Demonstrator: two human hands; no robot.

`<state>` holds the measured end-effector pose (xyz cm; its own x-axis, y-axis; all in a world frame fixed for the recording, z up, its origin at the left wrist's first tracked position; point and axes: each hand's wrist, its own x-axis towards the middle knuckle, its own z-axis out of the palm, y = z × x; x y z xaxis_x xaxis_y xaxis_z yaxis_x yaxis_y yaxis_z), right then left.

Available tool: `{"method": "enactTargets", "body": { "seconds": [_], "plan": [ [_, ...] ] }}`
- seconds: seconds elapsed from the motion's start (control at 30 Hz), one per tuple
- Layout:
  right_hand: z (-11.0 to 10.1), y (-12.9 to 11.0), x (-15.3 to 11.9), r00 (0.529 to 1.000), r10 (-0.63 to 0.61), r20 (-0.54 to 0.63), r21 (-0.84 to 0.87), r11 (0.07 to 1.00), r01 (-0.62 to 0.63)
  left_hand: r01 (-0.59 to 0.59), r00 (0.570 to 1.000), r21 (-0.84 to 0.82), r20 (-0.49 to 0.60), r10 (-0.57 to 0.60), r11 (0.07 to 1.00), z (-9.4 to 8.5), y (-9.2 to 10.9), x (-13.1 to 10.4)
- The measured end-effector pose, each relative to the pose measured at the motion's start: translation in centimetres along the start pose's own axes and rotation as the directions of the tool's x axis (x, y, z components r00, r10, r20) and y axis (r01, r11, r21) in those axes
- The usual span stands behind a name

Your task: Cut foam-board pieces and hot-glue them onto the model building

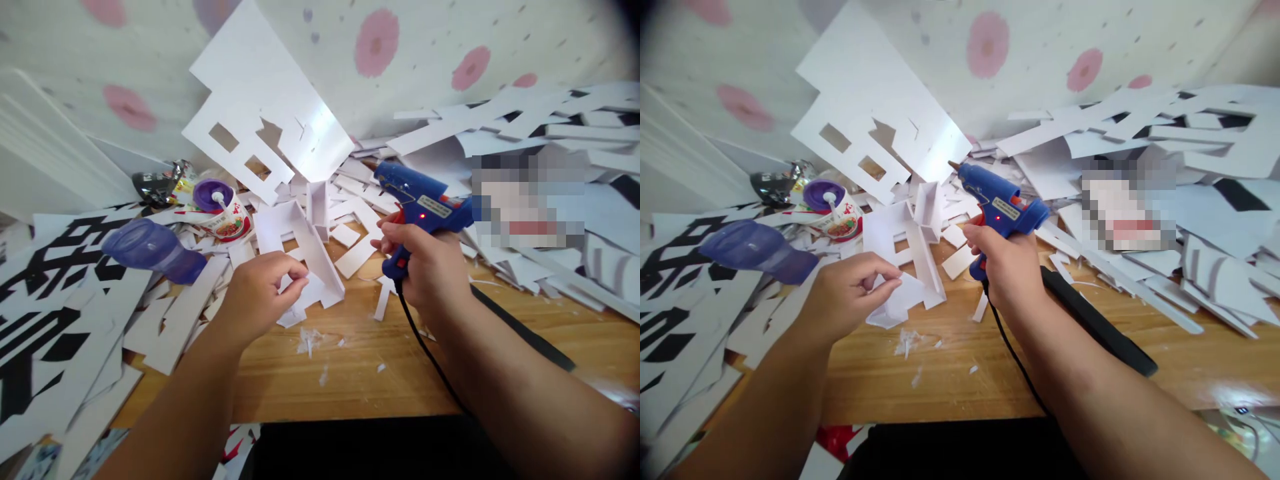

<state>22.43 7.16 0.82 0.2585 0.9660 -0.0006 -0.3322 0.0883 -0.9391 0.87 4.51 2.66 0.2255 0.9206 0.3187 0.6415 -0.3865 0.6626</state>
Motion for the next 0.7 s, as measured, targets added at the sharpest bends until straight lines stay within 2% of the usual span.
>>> {"method": "enactTargets", "body": {
  "seconds": [0.13,0.27,0.5,0.7],
  "plan": [
    [0.03,0.00,0.00,1.000,-0.006,0.011,-0.012,1.000,0.006,-0.044,0.993,0.066,0.112,0.036,0.997,0.13,-0.56,0.14],
    [0.12,-0.01,-0.05,1.000,-0.008,0.013,-0.020,1.000,0.008,-0.080,0.986,0.110,0.153,0.063,0.991,0.13,-0.92,0.19],
    [-0.13,0.49,-0.04,0.999,-0.041,0.030,-0.075,0.996,0.043,0.038,0.984,-0.039,0.176,-0.030,0.999,0.13,-0.60,0.26],
    [-0.18,0.64,0.02,0.998,-0.053,0.034,-0.078,0.995,0.056,-0.110,0.976,0.123,0.201,0.084,0.986,0.20,-0.74,0.16]
  ]
}}
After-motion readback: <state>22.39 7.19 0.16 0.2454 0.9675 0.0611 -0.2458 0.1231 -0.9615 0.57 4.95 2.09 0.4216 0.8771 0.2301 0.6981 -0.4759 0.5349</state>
